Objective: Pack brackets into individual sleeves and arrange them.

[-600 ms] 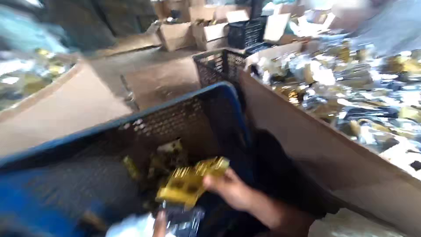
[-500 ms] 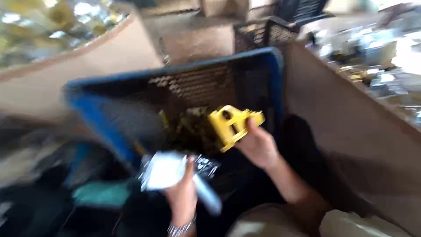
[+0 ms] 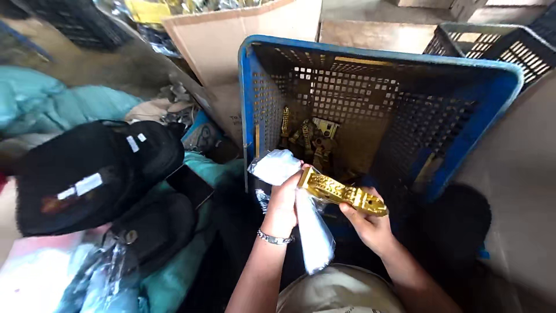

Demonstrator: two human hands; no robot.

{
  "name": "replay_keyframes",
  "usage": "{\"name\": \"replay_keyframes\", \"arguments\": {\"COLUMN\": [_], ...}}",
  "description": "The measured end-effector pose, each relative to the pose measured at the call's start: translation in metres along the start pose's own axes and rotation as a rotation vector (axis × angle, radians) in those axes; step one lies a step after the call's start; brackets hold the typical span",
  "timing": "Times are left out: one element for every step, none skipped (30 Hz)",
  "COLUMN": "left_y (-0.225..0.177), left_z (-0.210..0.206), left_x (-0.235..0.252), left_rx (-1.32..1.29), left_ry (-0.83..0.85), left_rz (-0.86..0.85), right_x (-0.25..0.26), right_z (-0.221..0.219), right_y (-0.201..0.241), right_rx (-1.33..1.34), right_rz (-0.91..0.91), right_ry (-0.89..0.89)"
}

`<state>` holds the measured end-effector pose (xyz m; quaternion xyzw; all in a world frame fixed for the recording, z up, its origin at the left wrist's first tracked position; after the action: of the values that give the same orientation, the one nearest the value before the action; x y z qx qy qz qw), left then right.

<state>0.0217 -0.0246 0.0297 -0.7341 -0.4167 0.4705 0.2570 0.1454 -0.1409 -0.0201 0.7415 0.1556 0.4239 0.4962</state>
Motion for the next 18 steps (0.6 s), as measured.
{"name": "replay_keyframes", "arguments": {"left_y": [-0.002, -0.003, -0.002, 0.001, 0.004, 0.008, 0.013, 0.019, 0.023, 0.024, 0.024, 0.024, 0.026, 0.027, 0.028, 0.028, 0.028, 0.028], "left_z": [0.003, 0.005, 0.007, 0.009, 0.010, 0.009, 0.007, 0.004, 0.001, -0.001, -0.002, 0.000, 0.003, 0.006, 0.008, 0.011, 0.014, 0.018], "left_x": [0.003, 0.006, 0.006, 0.004, -0.002, -0.008, -0.014, -0.019, -0.022, -0.021, -0.018, -0.014, -0.011, -0.010, -0.011, -0.012, -0.014, -0.014], "left_rx": [0.029, 0.068, 0.112, 0.163, 0.217, 0.267, 0.300, 0.309, 0.293, 0.276, 0.274, 0.284, 0.295, 0.294, 0.288, 0.285, 0.289, 0.290], "left_ry": [0.018, 0.035, 0.066, 0.098, 0.127, 0.173, 0.226, 0.273, 0.292, 0.282, 0.253, 0.226, 0.206, 0.191, 0.190, 0.200, 0.226, 0.261], "left_rz": [-0.045, -0.108, -0.174, -0.246, -0.330, -0.429, -0.540, -0.622, -0.642, -0.610, -0.551, -0.493, -0.445, -0.411, -0.383, -0.354, -0.325, -0.304], "right_x": [-0.004, -0.006, -0.005, -0.001, 0.004, 0.011, 0.015, 0.017, 0.016, 0.014, 0.012, 0.010, 0.010, 0.012, 0.013, 0.013, 0.012, 0.013], "right_z": [0.002, 0.005, 0.008, 0.012, 0.016, 0.019, 0.019, 0.016, 0.011, 0.005, 0.000, -0.005, -0.007, -0.008, -0.007, -0.007, -0.007, -0.006], "right_y": [-0.004, -0.007, -0.010, -0.012, -0.014, -0.016, -0.018, -0.017, -0.016, -0.017, -0.017, -0.017, -0.016, -0.014, -0.013, -0.013, -0.014, -0.018], "right_rx": [-0.055, -0.104, -0.151, -0.208, -0.290, -0.384, -0.491, -0.604, -0.695, -0.748, -0.775, -0.775, -0.726, -0.621, -0.480, -0.352, -0.268, -0.236], "right_rz": [0.041, 0.066, 0.085, 0.120, 0.186, 0.261, 0.332, 0.387, 0.424, 0.424, 0.397, 0.354, 0.289, 0.200, 0.088, -0.018, -0.083, -0.109], "right_ry": [-0.001, -0.010, -0.025, -0.042, -0.054, -0.047, -0.040, -0.024, 0.012, 0.053, 0.092, 0.123, 0.151, 0.176, 0.203, 0.216, 0.198, 0.171]}}
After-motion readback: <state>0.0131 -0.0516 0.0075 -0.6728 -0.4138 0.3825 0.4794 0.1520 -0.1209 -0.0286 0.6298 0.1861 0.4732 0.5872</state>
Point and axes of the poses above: each hand's wrist, its own x-axis towards the middle knuckle, its own z-axis out of the back of the hand, y = z × x, the point moved 2 cm from there along x, towards the middle knuckle, and after that the axes turned 9 degrees about -y, right-handed, at the moved point
